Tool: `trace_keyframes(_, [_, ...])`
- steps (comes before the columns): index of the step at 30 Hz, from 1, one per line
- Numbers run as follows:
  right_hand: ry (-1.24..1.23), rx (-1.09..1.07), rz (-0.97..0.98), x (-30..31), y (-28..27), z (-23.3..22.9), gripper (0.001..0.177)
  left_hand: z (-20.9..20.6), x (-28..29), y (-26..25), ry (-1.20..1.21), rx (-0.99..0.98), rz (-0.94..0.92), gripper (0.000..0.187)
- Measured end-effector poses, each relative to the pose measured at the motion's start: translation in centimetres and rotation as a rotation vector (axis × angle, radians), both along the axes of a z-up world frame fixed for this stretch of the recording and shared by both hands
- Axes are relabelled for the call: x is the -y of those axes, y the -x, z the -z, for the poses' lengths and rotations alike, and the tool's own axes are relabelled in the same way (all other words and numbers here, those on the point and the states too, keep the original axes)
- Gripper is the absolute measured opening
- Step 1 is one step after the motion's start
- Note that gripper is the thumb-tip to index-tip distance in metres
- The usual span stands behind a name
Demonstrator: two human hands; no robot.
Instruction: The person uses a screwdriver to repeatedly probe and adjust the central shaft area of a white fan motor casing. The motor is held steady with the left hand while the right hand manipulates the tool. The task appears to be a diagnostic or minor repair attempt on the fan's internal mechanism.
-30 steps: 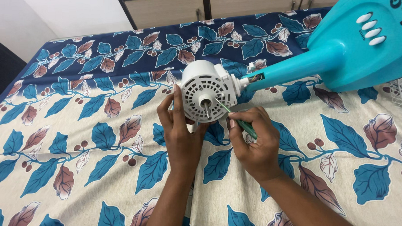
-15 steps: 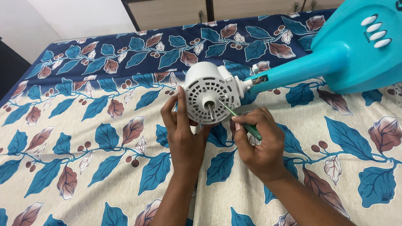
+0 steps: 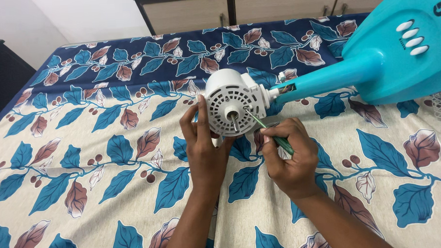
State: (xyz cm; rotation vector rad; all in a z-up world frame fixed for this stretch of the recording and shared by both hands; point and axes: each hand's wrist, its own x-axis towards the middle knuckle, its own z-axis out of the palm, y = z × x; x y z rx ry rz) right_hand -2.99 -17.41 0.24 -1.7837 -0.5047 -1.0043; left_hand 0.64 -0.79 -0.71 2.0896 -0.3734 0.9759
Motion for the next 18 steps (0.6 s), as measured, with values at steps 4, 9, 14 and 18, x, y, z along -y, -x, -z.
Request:
trace_keyframes(4, [-0.01,-0.027,-0.015,-0.1,0.1,-0.1,0.011,0.0,0.1,0.1,0.004,-0.013,-0.01,0.103])
trace_keyframes(9, [0.004,-0.04,0.004,-0.2,0.1,-0.8,0.011,0.0,0.0,0.0,0.012,-0.012,-0.008,0.102])
trace_keyframes(14, [0.168,-0.073,0.084,-0.3,0.9,-3.3,0.009,0.0,-0.1,0.0,-0.003,-0.019,-0.011,0.101])
trace_keyframes(18, [0.325,-0.186,0.106,-0.3,1.6,-5.8,0.012,-0.1,-0.1,0.1,0.022,0.002,0.01,0.101])
